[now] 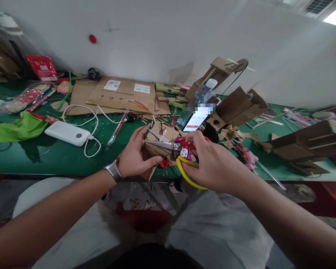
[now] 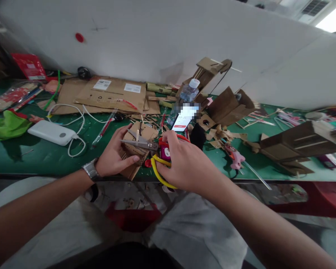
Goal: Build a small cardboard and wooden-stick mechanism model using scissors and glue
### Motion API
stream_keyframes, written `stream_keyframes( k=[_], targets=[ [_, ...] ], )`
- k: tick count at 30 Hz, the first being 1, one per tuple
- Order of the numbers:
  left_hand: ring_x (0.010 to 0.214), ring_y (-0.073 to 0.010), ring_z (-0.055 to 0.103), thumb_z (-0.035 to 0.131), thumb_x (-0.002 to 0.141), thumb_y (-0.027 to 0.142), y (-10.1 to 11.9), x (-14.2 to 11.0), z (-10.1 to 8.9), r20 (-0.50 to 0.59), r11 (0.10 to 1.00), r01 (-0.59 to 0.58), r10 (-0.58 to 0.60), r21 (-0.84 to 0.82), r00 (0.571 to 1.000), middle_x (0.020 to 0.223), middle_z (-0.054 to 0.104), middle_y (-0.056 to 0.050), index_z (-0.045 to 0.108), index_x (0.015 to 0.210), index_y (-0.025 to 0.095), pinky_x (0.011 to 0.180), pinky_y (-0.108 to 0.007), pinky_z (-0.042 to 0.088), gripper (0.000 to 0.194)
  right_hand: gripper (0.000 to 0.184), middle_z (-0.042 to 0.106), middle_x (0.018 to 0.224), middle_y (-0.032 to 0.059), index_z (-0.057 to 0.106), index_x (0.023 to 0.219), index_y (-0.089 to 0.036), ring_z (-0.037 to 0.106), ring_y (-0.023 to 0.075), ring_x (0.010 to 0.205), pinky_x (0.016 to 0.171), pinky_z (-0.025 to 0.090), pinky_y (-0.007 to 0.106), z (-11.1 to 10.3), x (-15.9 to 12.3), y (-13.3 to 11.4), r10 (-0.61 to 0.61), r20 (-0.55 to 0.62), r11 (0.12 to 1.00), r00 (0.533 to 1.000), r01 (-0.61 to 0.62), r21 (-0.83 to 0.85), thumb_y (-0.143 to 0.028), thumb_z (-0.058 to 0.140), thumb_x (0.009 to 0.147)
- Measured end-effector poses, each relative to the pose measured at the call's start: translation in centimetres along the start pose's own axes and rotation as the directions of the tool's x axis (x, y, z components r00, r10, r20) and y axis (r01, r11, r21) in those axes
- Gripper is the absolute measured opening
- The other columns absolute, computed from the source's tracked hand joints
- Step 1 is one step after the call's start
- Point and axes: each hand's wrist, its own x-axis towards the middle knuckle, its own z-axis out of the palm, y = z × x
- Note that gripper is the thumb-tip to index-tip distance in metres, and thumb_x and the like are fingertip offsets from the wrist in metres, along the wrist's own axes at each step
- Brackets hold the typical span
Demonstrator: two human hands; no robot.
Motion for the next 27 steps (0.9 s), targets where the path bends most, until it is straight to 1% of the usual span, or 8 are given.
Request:
stream_keyframes(
  k=[2, 4, 7, 9, 12, 17, 23, 27],
  targets=[
    [0.154, -0.0425, 0.045, 0.091, 0.074, 0.067, -1.3, 1.0, -0.5, 0.024, 0.997, -0.045, 0.046, -0.058, 0.999, 0.166, 0.045, -0.021, 0.038, 0.167, 0.026, 0.13, -0.064, 0.035, 0.115, 0.052, 0.077, 0.111, 0.0154, 0.048, 0.134, -0.016, 0.074, 0.0309, 0.089, 0.07, 0.045, 0.035, -0.1, -0.1, 0.2, -0.015, 0.016, 0.999, 1.0, 0.016, -0.029, -0.046, 0.061, 0.093],
    [0.159, -0.0449, 0.04, 0.098, 0.064, 0.065, -2.5, 2.1, -0.5, 0.102, 0.988, -0.064, 0.079, -0.142, 0.992, 0.172, 0.04, -0.021, 0.038, 0.168, 0.028, 0.132, -0.065, 0.031, 0.126, 0.057, 0.078, 0.106, 0.0151, 0.046, 0.138, -0.014, 0.074, 0.0308, 0.084, 0.068, 0.044, 0.035, -0.2, -0.1, 0.2, -0.009, 0.048, 0.998, 0.999, 0.012, -0.064, -0.047, 0.06, 0.094],
    [0.153, -0.0413, 0.053, 0.096, 0.07, 0.062, -3.5, 3.2, 0.2, 0.247, 0.915, 0.033, 0.073, -0.402, 0.966, 0.168, 0.048, -0.019, 0.024, 0.173, 0.032, 0.125, -0.061, 0.046, 0.129, 0.067, 0.079, 0.098, 0.0138, 0.041, 0.148, -0.012, 0.073, 0.0307, 0.077, 0.063, 0.041, 0.035, -0.5, 0.1, 0.0, -0.021, 0.073, 0.992, 0.997, 0.03, -0.125, -0.052, 0.056, 0.096],
    [0.144, -0.0395, 0.062, 0.095, 0.073, 0.059, -3.5, 3.4, 1.0, 0.304, 0.867, 0.109, 0.051, -0.487, 0.951, 0.16, 0.058, -0.019, 0.017, 0.175, 0.032, 0.119, -0.061, 0.051, 0.131, 0.069, 0.08, 0.105, 0.0158, 0.04, 0.152, -0.013, 0.074, 0.0317, 0.082, 0.064, 0.04, 0.035, -0.7, 0.2, -0.1, -0.063, 0.08, 0.986, 0.995, 0.075, -0.147, -0.053, 0.054, 0.098],
    [0.139, -0.0386, 0.066, 0.096, 0.074, 0.055, -3.0, 3.0, 1.9, 0.29, 0.842, 0.147, 0.011, -0.519, 0.957, 0.154, 0.063, -0.019, 0.016, 0.175, 0.031, 0.117, -0.06, 0.053, 0.131, 0.06, 0.08, 0.11, 0.0149, 0.046, 0.147, -0.016, 0.075, 0.0316, 0.086, 0.064, 0.037, 0.035, -1.2, 0.4, -0.1, -0.088, 0.123, 0.984, 0.988, 0.105, -0.141, -0.052, 0.052, 0.099],
    [0.141, -0.0369, 0.065, 0.098, 0.074, 0.048, -2.6, 2.3, 2.4, 0.221, 0.864, 0.132, -0.024, -0.487, 0.975, 0.158, 0.059, -0.018, 0.023, 0.172, 0.032, 0.119, -0.057, 0.053, 0.125, 0.051, 0.078, 0.092, 0.011, 0.051, 0.133, -0.017, 0.071, 0.0286, 0.075, 0.058, 0.028, 0.034, -1.4, 0.6, 0.2, -0.064, 0.189, 0.982, 0.98, 0.096, -0.165, -0.052, 0.054, 0.096],
    [0.143, -0.0378, 0.063, 0.097, 0.076, 0.043, -1.9, 2.3, 2.6, 0.204, 0.855, 0.117, -0.013, -0.505, 0.979, 0.159, 0.056, -0.02, 0.021, 0.172, 0.032, 0.116, -0.057, 0.057, 0.123, 0.064, 0.08, 0.091, 0.014, 0.044, 0.149, -0.011, 0.071, 0.03, 0.072, 0.056, 0.027, 0.035, -1.0, 1.1, 0.5, -0.048, 0.263, 0.967, 0.964, 0.11, -0.228, -0.043, 0.054, 0.095],
    [0.144, -0.0382, 0.062, 0.098, 0.075, 0.042, -1.6, 2.3, 2.6, 0.199, 0.863, 0.113, -0.016, -0.492, 0.98, 0.16, 0.054, -0.021, 0.022, 0.171, 0.031, 0.117, -0.058, 0.056, 0.122, 0.063, 0.08, 0.092, 0.0154, 0.046, 0.149, -0.01, 0.072, 0.0311, 0.074, 0.056, 0.03, 0.035, -1.0, 1.5, 0.5, -0.032, 0.295, 0.963, 0.955, 0.109, -0.247, -0.04, 0.055, 0.094]
  ],
)
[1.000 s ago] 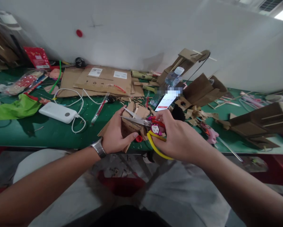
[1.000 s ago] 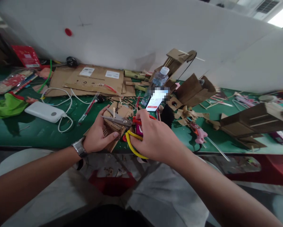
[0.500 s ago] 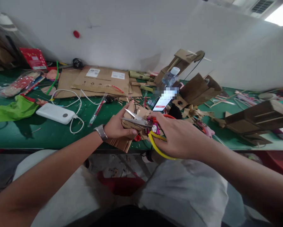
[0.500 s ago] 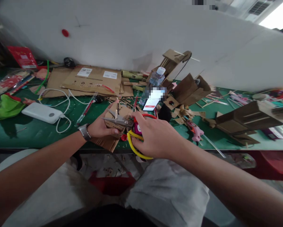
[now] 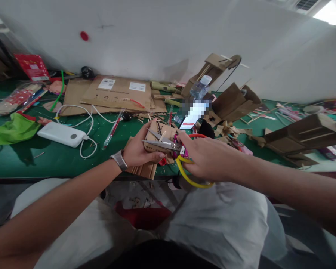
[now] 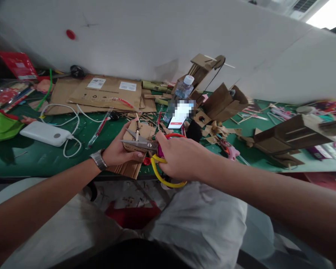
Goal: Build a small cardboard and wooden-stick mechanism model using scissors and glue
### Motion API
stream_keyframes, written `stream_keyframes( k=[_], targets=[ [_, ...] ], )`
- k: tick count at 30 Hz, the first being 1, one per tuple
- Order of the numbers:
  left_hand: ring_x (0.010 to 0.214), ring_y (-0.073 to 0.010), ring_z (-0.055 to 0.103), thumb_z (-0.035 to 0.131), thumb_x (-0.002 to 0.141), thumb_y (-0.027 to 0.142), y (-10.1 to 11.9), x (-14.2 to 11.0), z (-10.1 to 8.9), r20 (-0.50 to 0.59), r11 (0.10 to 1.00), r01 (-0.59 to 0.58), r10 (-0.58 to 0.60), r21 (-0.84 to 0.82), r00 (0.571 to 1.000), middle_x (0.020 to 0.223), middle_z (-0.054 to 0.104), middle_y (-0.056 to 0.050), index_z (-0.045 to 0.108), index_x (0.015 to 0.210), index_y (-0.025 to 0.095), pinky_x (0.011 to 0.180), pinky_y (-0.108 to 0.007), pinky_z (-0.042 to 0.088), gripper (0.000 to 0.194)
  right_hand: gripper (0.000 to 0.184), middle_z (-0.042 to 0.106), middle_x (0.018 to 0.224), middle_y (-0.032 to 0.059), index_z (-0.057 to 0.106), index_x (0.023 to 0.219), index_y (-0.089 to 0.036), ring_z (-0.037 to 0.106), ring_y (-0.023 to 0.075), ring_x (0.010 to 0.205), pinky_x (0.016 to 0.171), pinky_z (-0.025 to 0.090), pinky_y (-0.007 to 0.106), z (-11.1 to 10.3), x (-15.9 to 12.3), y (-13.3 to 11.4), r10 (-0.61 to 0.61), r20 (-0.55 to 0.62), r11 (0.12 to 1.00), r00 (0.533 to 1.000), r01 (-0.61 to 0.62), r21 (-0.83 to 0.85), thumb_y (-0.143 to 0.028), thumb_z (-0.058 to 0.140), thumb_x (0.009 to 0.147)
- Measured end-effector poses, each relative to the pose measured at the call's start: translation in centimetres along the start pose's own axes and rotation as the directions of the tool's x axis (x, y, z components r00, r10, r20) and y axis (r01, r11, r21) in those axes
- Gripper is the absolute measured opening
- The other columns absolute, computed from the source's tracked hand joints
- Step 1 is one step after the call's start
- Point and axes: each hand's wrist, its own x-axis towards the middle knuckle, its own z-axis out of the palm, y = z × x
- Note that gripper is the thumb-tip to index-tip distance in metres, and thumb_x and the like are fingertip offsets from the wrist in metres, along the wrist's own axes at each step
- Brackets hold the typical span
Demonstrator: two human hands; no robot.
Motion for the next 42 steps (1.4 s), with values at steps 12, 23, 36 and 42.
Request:
stream_keyframes(
  k=[12, 23, 36, 42],
  targets=[
    [0.143, -0.0375, 0.062, 0.097, 0.075, 0.046, -0.5, -0.1, 0.0, -0.021, 1.0, -0.017, 0.017, 0.012, 1.0, 0.161, 0.053, -0.019, 0.023, 0.17, 0.032, 0.118, -0.058, 0.055, 0.122, 0.053, 0.08, 0.095, 0.0154, 0.049, 0.14, -0.011, 0.073, 0.0306, 0.074, 0.054, 0.029, 0.035, 0.2, 0.5, -0.3, 0.01, 0.018, 1.0, 1.0, -0.01, 0.009, -0.039, 0.058, 0.095],
    [0.143, -0.037, 0.062, 0.098, 0.075, 0.046, -0.4, -0.1, -0.1, -0.011, 1.0, -0.01, 0.01, 0.022, 1.0, 0.157, 0.057, -0.019, 0.023, 0.17, 0.032, 0.118, -0.058, 0.054, 0.121, 0.061, 0.08, 0.097, 0.0175, 0.047, 0.146, -0.007, 0.074, 0.033, 0.077, 0.057, 0.033, 0.036, 0.4, 0.6, -0.1, 0.005, 0.021, 1.0, 1.0, -0.005, -0.011, -0.034, 0.057, 0.092],
    [0.132, -0.0365, 0.069, 0.1, 0.072, 0.044, -1.4, -0.3, -0.6, -0.062, 0.993, -0.023, 0.03, 0.119, 0.998, 0.145, 0.067, -0.016, 0.034, 0.161, 0.029, 0.111, -0.053, 0.059, 0.112, 0.052, 0.076, 0.085, 0.0102, 0.053, 0.134, -0.015, 0.066, 0.0262, 0.066, 0.056, 0.024, 0.033, 0.1, -0.8, 0.6, 0.01, -0.077, 1.0, 0.997, -0.011, -0.009, -0.045, 0.055, 0.092],
    [0.131, -0.0365, 0.07, 0.1, 0.071, 0.046, -1.4, -0.3, -0.6, -0.075, 0.988, -0.04, 0.051, 0.147, 0.996, 0.144, 0.067, -0.015, 0.034, 0.16, 0.03, 0.109, -0.054, 0.06, 0.112, 0.045, 0.074, 0.08, 0.0071, 0.056, 0.129, -0.018, 0.061, 0.0239, 0.062, 0.055, 0.022, 0.032, 0.6, -1.5, 1.3, -0.003, -0.095, 1.0, 0.995, 0.006, 0.025, -0.044, 0.056, 0.092]
  ],
)
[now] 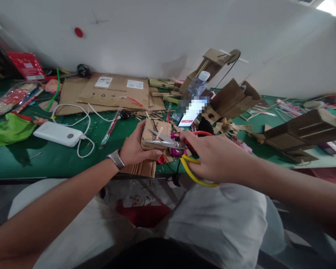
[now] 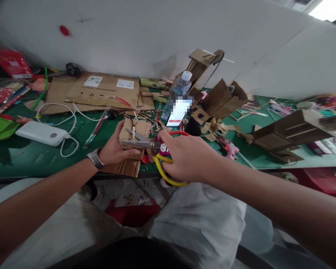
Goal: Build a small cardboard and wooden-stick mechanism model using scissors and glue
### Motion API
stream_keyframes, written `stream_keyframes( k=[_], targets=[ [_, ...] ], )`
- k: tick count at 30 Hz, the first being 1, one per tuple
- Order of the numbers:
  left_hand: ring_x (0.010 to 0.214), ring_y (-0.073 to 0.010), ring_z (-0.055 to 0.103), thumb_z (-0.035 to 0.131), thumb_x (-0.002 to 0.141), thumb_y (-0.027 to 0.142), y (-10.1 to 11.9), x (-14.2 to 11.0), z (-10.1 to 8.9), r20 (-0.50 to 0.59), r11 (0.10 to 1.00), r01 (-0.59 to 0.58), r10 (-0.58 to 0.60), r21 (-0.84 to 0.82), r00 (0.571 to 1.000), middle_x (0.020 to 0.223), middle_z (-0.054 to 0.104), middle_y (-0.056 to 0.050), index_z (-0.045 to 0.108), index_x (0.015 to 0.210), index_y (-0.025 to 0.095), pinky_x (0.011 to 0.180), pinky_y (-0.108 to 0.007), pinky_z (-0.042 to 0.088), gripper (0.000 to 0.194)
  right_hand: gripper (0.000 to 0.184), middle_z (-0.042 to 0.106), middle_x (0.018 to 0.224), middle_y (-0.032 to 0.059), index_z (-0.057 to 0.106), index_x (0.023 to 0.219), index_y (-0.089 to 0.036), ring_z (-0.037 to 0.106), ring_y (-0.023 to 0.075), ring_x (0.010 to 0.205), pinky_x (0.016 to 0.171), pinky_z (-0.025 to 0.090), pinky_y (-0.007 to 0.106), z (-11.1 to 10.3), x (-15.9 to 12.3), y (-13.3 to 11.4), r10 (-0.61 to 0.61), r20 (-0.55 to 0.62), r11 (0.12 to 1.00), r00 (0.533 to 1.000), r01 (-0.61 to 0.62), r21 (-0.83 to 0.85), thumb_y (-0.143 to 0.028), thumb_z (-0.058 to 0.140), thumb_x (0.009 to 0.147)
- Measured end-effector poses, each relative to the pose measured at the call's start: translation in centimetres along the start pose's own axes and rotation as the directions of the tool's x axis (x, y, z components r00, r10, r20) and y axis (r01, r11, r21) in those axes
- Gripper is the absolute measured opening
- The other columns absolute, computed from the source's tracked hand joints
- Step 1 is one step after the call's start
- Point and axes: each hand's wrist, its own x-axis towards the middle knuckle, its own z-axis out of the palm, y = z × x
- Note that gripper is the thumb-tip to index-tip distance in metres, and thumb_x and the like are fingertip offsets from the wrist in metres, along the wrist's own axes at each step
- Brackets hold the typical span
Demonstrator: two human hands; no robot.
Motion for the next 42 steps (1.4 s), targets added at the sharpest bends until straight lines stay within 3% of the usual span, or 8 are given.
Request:
stream_keyframes(
  k=[10, 17, 23, 32, 37, 42],
  targets=[
    [0.131, -0.0358, 0.07, 0.1, 0.071, 0.045, 0.3, 0.1, 0.2, 0.001, 1.0, -0.019, 0.019, -0.016, 1.0, 0.146, 0.065, -0.015, 0.04, 0.155, 0.03, 0.108, -0.053, 0.062, 0.104, 0.054, 0.08, 0.101, 0.0155, 0.054, 0.146, -0.015, 0.068, 0.0269, 0.071, 0.059, 0.028, 0.034, 0.8, 1.0, 0.6, -0.016, 0.073, 0.999, 0.997, 0.013, 0.035, -0.041, 0.05, 0.099],
    [0.133, -0.0363, 0.069, 0.101, 0.07, 0.046, 0.2, 0.0, 0.1, -0.002, 1.0, -0.002, 0.002, 0.015, 1.0, 0.147, 0.065, -0.015, 0.037, 0.157, 0.03, 0.111, -0.054, 0.06, 0.109, 0.068, 0.081, 0.096, 0.0161, 0.044, 0.159, -0.009, 0.07, 0.0282, 0.069, 0.056, 0.026, 0.034, 0.9, 1.3, 0.3, -0.013, 0.093, 0.996, 0.996, 0.021, -0.086, -0.04, 0.052, 0.099],
    [0.133, -0.0354, 0.068, 0.1, 0.072, 0.045, 0.5, 0.2, 0.1, 0.0, 1.0, -0.021, 0.021, -0.006, 1.0, 0.147, 0.064, -0.015, 0.038, 0.154, 0.028, 0.112, -0.053, 0.058, 0.105, 0.067, 0.08, 0.082, 0.0141, 0.045, 0.157, -0.006, 0.071, 0.0291, 0.065, 0.051, 0.023, 0.034, 0.7, 1.4, -0.5, 0.026, 0.112, 0.977, 0.993, -0.002, -0.213, -0.03, 0.057, 0.096],
    [0.134, -0.0355, 0.067, 0.101, 0.071, 0.044, 0.7, 0.1, 0.2, -0.016, 1.0, -0.023, 0.023, 0.0, 1.0, 0.147, 0.064, -0.015, 0.043, 0.151, 0.027, 0.114, -0.053, 0.057, 0.1, 0.067, 0.081, 0.084, 0.0154, 0.049, 0.156, -0.004, 0.072, 0.0295, 0.065, 0.05, 0.026, 0.033, 0.7, 1.7, -0.6, 0.065, 0.129, 0.976, 0.989, -0.036, -0.216, -0.025, 0.057, 0.092],
    [0.134, -0.0352, 0.068, 0.101, 0.071, 0.045, 0.5, 0.0, 0.3, -0.033, 1.0, -0.01, 0.01, 0.015, 0.999, 0.148, 0.064, -0.015, 0.042, 0.154, 0.027, 0.113, -0.052, 0.058, 0.103, 0.061, 0.082, 0.092, 0.0176, 0.053, 0.151, -0.007, 0.073, 0.0301, 0.069, 0.052, 0.025, 0.033, 0.5, 1.7, -0.4, 0.042, 0.103, 0.979, 0.994, -0.02, -0.205, -0.028, 0.055, 0.094],
    [0.131, -0.0352, 0.069, 0.1, 0.072, 0.047, 0.5, -0.2, 0.3, -0.077, 0.999, -0.006, 0.009, 0.04, 0.997, 0.146, 0.065, -0.015, 0.041, 0.154, 0.026, 0.111, -0.054, 0.059, 0.103, 0.062, 0.08, 0.093, 0.0151, 0.053, 0.147, -0.011, 0.069, 0.0268, 0.067, 0.059, 0.033, 0.033, -0.1, 1.1, 0.5, 0.009, -0.048, 1.0, 0.999, -0.01, -0.002, -0.042, 0.06, 0.095]
  ],
)
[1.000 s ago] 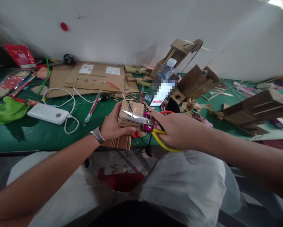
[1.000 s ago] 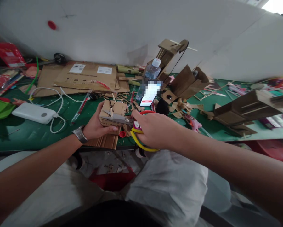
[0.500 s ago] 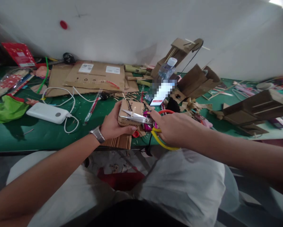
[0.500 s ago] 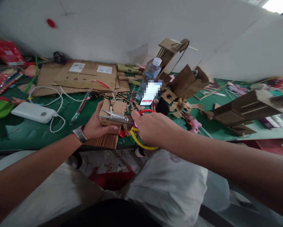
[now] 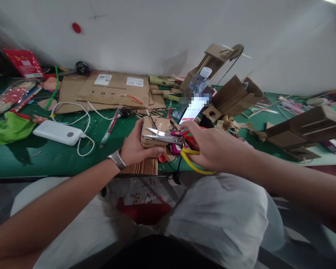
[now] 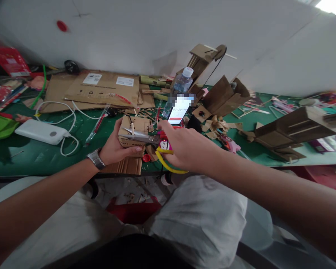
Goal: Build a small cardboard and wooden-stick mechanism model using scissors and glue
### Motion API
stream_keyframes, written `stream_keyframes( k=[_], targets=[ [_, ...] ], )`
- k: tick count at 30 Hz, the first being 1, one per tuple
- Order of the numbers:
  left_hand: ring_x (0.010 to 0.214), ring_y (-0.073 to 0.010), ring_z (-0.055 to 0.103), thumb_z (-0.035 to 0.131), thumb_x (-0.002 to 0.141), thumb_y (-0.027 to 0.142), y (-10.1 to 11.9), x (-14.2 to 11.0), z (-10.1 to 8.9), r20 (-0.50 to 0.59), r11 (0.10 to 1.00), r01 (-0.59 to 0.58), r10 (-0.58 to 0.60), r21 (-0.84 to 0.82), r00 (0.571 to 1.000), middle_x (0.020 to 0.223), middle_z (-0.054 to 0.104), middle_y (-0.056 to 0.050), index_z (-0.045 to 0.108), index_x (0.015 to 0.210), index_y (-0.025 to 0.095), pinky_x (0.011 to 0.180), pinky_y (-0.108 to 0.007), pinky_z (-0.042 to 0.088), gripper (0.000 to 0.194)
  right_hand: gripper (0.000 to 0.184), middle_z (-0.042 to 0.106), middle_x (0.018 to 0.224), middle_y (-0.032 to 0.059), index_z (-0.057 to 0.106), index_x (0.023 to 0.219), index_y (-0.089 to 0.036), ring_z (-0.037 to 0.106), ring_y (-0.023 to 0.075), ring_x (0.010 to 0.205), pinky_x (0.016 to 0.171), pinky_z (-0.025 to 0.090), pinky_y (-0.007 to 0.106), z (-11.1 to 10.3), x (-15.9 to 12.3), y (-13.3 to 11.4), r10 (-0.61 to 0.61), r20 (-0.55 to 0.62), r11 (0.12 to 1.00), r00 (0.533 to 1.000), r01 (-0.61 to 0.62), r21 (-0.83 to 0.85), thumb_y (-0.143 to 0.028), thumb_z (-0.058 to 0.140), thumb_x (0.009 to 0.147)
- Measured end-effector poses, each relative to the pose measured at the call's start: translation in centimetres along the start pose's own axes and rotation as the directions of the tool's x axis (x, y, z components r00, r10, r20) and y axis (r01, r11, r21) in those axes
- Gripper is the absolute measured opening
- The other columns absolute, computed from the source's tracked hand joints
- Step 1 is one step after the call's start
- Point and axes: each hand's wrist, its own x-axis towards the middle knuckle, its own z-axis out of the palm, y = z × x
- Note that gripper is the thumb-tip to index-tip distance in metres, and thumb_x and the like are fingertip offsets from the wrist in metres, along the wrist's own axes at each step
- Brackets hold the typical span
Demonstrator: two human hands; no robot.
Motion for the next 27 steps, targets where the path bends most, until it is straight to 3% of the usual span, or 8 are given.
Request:
stream_keyframes(
  k=[5, 10, 14, 16, 20, 23, 27],
  targets=[
    [0.134, -0.0364, 0.067, 0.099, 0.072, 0.051, 0.5, 0.2, 0.2, -0.018, 1.0, -0.011, 0.012, 0.029, 1.0, 0.147, 0.063, -0.016, 0.04, 0.153, 0.025, 0.112, -0.054, 0.058, 0.103, 0.063, 0.082, 0.096, 0.0121, 0.057, 0.15, -0.021, 0.068, 0.0256, 0.067, 0.059, 0.029, 0.032, 0.4, -0.7, 0.5, 0.068, -0.106, 0.996, 0.992, -0.074, -0.048, -0.055, 0.056, 0.098],
    [0.133, -0.0351, 0.067, 0.098, 0.073, 0.05, 1.1, 0.6, 0.4, -0.007, 0.999, -0.043, 0.043, 0.016, 0.999, 0.145, 0.064, -0.015, 0.045, 0.148, 0.024, 0.113, -0.053, 0.058, 0.096, 0.068, 0.082, 0.097, 0.0146, 0.06, 0.151, -0.018, 0.069, 0.0264, 0.067, 0.056, 0.019, 0.033, 0.5, -0.7, -0.2, 0.031, -0.021, 0.991, 0.999, -0.034, -0.132, -0.061, 0.046, 0.101],
    [0.134, -0.035, 0.066, 0.099, 0.072, 0.049, 0.9, 0.4, 0.3, -0.015, 0.999, -0.017, 0.018, 0.035, 1.0, 0.146, 0.063, -0.015, 0.044, 0.15, 0.024, 0.114, -0.053, 0.056, 0.1, 0.067, 0.08, 0.111, 0.0173, 0.059, 0.152, -0.018, 0.07, 0.0271, 0.074, 0.057, 0.024, 0.033, 0.5, -0.6, -0.1, -0.001, -0.095, 0.99, 0.995, -0.012, -0.139, -0.059, 0.048, 0.101],
    [0.134, -0.0353, 0.066, 0.1, 0.071, 0.05, 0.8, 0.2, 0.2, -0.024, 0.998, 0.002, 0.0, 0.059, 1.0, 0.147, 0.063, -0.015, 0.044, 0.151, 0.024, 0.114, -0.053, 0.056, 0.102, 0.068, 0.08, 0.108, 0.0164, 0.056, 0.152, -0.016, 0.068, 0.0255, 0.071, 0.058, 0.026, 0.032, 0.4, -0.6, 0.1, 0.036, -0.134, 0.993, 0.99, -0.05, -0.103, -0.058, 0.055, 0.098],
    [0.133, -0.035, 0.067, 0.099, 0.071, 0.051, 0.7, 0.2, 0.1, -0.013, 0.998, -0.018, 0.019, 0.054, 1.0, 0.146, 0.064, -0.015, 0.044, 0.15, 0.025, 0.113, -0.053, 0.057, 0.1, 0.053, 0.076, 0.083, 0.0112, 0.065, 0.125, -0.013, 0.063, 0.0237, 0.064, 0.06, 0.031, 0.033, 0.1, -0.8, 0.8, 0.11, -0.085, 0.994, 0.99, -0.112, -0.012, -0.054, 0.064, 0.091],
    [0.134, -0.0354, 0.066, 0.099, 0.072, 0.05, 0.7, 0.3, 0.2, -0.008, 0.998, -0.026, 0.026, 0.049, 1.0, 0.146, 0.063, -0.015, 0.042, 0.152, 0.025, 0.113, -0.054, 0.057, 0.101, 0.036, 0.077, 0.089, 0.0117, 0.069, 0.107, -0.017, 0.067, 0.0249, 0.073, 0.065, 0.038, 0.033, -0.3, -1.1, 1.4, 0.01, -0.052, 0.999, 0.999, -0.008, 0.038, -0.051, 0.058, 0.096],
    [0.133, -0.0352, 0.068, 0.099, 0.072, 0.049, 0.8, 0.4, 0.2, 0.0, 0.998, -0.041, 0.041, 0.039, 0.999, 0.146, 0.064, -0.015, 0.041, 0.151, 0.027, 0.112, -0.054, 0.058, 0.101, 0.035, 0.078, 0.093, 0.0111, 0.07, 0.1, -0.019, 0.069, 0.0249, 0.078, 0.066, 0.039, 0.033, -0.6, -1.4, 1.9, -0.091, -0.045, 0.994, 0.995, 0.093, 0.056, -0.051, 0.053, 0.1]
  ],
)
